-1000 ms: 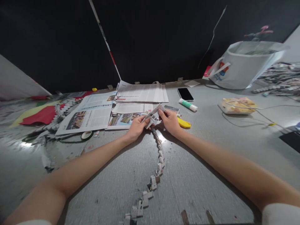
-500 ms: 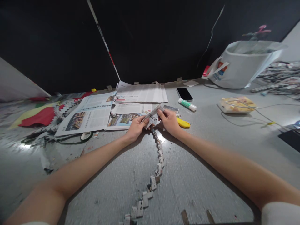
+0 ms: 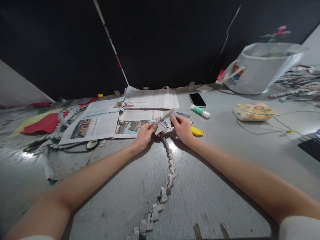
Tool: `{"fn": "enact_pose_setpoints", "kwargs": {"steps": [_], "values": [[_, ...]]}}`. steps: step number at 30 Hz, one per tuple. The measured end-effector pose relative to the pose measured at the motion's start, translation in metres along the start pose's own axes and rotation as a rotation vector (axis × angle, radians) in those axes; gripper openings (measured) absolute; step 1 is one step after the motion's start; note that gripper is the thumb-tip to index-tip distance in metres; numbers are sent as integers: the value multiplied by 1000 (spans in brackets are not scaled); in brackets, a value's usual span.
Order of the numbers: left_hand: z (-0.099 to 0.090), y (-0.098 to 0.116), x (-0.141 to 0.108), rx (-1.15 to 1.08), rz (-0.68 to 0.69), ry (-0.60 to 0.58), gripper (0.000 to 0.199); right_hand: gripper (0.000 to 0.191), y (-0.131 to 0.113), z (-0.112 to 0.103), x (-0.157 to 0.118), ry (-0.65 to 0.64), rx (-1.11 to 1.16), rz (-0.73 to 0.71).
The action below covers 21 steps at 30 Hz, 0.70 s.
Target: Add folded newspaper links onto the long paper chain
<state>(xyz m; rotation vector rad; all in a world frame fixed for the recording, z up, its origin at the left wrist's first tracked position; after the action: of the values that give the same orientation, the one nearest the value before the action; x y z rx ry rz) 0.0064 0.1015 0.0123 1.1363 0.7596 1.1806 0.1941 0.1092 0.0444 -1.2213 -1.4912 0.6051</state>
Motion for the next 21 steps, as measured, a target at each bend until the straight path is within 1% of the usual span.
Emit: {"fn": "enact_pose_setpoints", "kwargs": {"steps": [2, 4, 5, 8, 9, 12, 14, 18, 20, 21], "values": [[-1, -2, 0, -9, -8, 4, 59, 53, 1, 1, 0, 3, 17, -6], [-3, -4, 1, -31, -9, 17, 59, 35, 2, 3, -1, 6, 81, -8], [-4, -5, 2, -46, -12, 25, 58, 33, 2, 4, -2, 6, 120, -10], [-9, -10, 4, -87, -33, 51, 59, 63, -3, 10, -6, -54, 172, -34], [-10, -11, 5, -93, -42, 56, 59, 67, -6, 14, -8, -96, 158, -51], [-11, -11, 7, -97, -50, 51, 59, 66, -17, 24, -15, -246, 41, -129], [-8, -8, 6, -100, -43, 31, 59, 64, -24, 28, -19, -316, -58, -187], [-5, -6, 5, -117, -46, 22, 60, 51, -33, 36, -23, -420, -177, -285], [-5, -7, 5, -110, -53, 29, 61, 48, -34, 41, -24, -467, -177, -290], [-5, -7, 4, -99, -59, 26, 61, 47, -33, 41, -24, -470, -160, -280]]}}
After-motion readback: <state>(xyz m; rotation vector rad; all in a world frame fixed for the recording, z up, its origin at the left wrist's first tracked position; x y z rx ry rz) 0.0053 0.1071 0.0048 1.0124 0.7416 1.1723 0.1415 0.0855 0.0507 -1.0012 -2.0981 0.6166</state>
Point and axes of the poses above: each hand's wrist, its own x-axis towards the middle knuckle, its own z-axis out of the palm, y = z × x, the point moved 9 cm from there along x, towards the middle knuckle, and after that the axes turned 9 degrees about -x, right-handed, at the moved point
